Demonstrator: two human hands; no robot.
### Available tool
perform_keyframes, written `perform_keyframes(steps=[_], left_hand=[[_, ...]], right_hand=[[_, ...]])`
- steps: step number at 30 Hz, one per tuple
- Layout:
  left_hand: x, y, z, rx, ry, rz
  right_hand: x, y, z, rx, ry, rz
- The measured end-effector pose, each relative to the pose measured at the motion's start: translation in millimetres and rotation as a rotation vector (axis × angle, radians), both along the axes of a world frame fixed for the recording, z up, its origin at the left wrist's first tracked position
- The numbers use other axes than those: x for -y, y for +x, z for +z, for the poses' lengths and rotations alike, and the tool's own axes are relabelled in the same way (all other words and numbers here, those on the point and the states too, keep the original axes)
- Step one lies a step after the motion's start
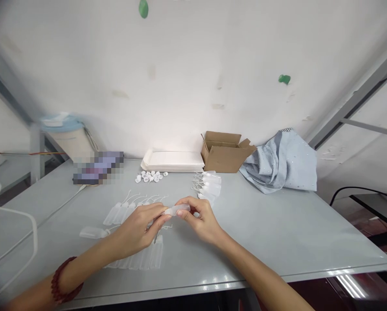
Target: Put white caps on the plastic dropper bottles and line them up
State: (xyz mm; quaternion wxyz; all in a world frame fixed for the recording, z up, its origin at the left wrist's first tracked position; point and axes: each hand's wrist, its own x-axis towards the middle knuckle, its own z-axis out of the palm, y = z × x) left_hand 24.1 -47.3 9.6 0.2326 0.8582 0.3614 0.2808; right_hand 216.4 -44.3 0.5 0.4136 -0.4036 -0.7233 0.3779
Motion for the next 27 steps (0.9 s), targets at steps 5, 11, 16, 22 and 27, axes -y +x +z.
perform_keyframes(steps=[5,11,16,22,27], left_hand=[[-4,-2,-9.9,-0.098,0.189,-0.032],[-4,-2,-13.6,-0.252,0.458,-0.026],[-5,-1,-15.9,-0.320,0.561,-0.021],[-9,0,-13.4,-0.264,0.398,0.017],[-19,-9,-5.3,-0.089,0.227,0.084]], right_hand=[[0,0,0.9,-0.008,-0.066,-0.023],[1,-3,1.7,-0.056,-0.175,-0.043],[-2,-2,-1.6,-0.059,-0.242,-0.066],[-3,-2,3.1,-0.034,-0.255,-0.086],[-11,5,5.4,-0.055,-0.188,-0.210]])
